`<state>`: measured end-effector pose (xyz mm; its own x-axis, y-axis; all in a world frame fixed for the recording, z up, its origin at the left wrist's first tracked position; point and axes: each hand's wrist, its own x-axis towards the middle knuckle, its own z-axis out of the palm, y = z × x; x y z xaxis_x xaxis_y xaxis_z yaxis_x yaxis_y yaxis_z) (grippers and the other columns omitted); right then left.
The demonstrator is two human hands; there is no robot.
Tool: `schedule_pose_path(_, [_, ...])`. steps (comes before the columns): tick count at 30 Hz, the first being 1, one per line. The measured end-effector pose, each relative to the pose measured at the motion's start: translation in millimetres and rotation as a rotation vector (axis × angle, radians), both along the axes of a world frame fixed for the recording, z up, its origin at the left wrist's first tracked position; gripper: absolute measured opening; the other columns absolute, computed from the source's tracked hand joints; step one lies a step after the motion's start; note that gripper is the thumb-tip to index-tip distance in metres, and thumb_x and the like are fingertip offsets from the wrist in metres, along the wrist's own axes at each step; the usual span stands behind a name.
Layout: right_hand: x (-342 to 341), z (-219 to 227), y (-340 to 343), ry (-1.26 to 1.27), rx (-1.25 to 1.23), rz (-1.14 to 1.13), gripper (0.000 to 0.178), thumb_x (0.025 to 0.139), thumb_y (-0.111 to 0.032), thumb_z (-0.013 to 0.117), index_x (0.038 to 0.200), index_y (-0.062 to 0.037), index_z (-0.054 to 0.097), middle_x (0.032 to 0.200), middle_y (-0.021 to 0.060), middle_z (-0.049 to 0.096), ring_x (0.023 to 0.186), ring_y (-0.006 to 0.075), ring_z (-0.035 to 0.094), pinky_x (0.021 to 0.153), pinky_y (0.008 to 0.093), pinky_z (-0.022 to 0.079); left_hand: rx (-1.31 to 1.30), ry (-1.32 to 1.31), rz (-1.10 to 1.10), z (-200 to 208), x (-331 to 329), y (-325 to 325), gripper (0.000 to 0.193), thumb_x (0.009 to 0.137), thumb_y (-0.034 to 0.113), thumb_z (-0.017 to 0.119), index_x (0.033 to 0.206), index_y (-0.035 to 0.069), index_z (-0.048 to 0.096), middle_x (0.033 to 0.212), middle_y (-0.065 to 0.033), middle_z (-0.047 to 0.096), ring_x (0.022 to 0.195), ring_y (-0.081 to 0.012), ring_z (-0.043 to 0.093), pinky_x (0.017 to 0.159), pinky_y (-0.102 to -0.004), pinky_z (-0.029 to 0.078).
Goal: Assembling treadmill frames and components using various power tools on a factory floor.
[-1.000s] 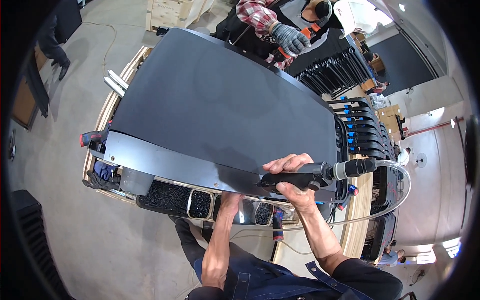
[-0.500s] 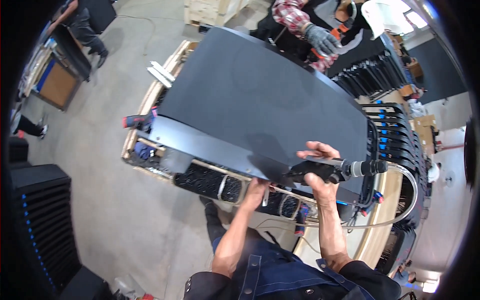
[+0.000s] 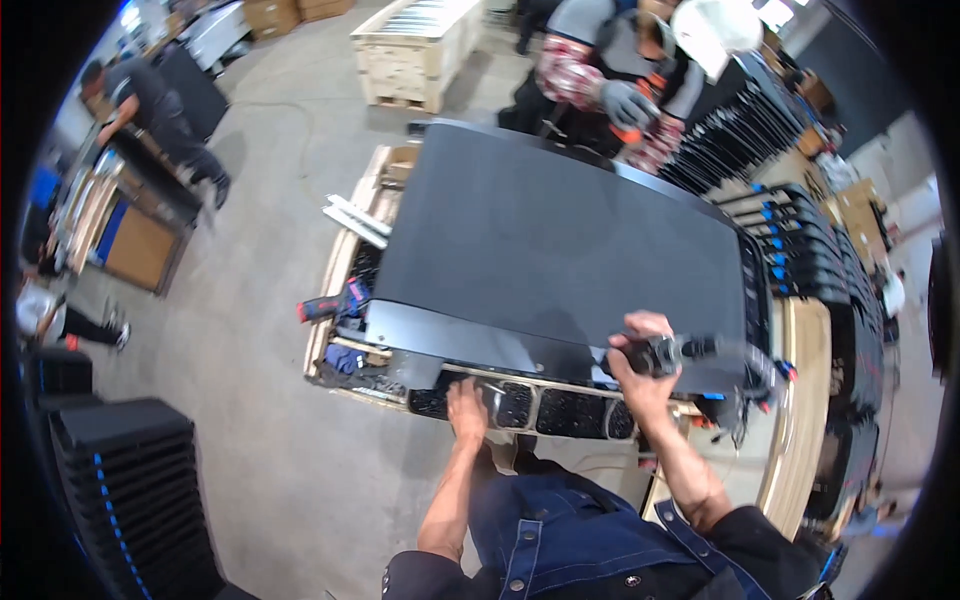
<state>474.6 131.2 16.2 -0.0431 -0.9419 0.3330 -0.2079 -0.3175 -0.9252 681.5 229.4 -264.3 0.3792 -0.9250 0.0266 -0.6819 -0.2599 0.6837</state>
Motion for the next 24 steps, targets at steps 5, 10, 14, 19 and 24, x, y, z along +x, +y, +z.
schedule_pose_path(5, [-24,53,-11,-0.312,0.018,-0.228,0.05,0.078,0.001,0.075,0.124,-0.0027,0.055,0.114,0.0094,0.059,0.094,0.0173,0.066,0.087,0.0366,0.058,0.25,1.307,-0.212,58,-33,-36,0.048,0.094,0.029,0.076,0.132,0.004,0.061,0.128,-0.0099,0.064,0.125,-0.0206,0.057,0.107,-0.0391,0.044])
schedule_pose_path(10, [-101,70,58,-0.289,0.075,-0.317,0.052,0.078,-0.001,0.076,0.122,-0.0046,0.049,0.102,0.0085,0.063,0.091,0.0213,0.069,0.086,0.0395,0.058,0.255,1.797,-0.307,92,-110,-46,0.049,0.093,0.033,0.077,0.132,0.01,0.06,0.132,-0.0096,0.062,0.127,-0.0261,0.056,0.111,-0.0479,0.043])
schedule_pose_path(14, [-180,32,146,-0.138,0.382,-0.621,0.035,0.076,-0.017,0.084,0.1,-0.0049,0.061,0.087,0.0022,0.064,0.081,0.013,0.063,0.075,0.0294,0.052,0.136,2.084,-0.137,66,-137,-50,0.041,0.094,0.031,0.075,0.123,0.006,0.062,0.135,-0.0145,0.06,0.127,-0.0301,0.055,0.117,-0.0548,0.039])
schedule_pose_path(19, [-306,-10,256,-0.234,0.533,-1.272,0.027,0.083,-0.021,0.08,0.093,-0.0045,0.062,0.076,0.0012,0.061,0.068,0.0116,0.059,0.063,0.0296,0.05,0.098,1.752,-0.021,103,-153,-43,0.046,0.094,0.035,0.074,0.122,0.001,0.06,0.128,-0.016,0.06,0.125,-0.0291,0.054,0.118,-0.0488,0.041])
schedule_pose_path(24, [-456,-42,296,0.193,0.396,-1.386,0.032,0.081,-0.021,0.085,0.094,-0.0048,0.06,0.077,-0.0021,0.057,0.069,0.0093,0.052,0.063,0.0287,0.045,0.056,1.556,-0.035,104,-154,-40,0.053,0.094,0.044,0.072,0.128,0.005,0.06,0.12,-0.0076,0.063,0.114,-0.0209,0.061,0.108,-0.037,0.049])
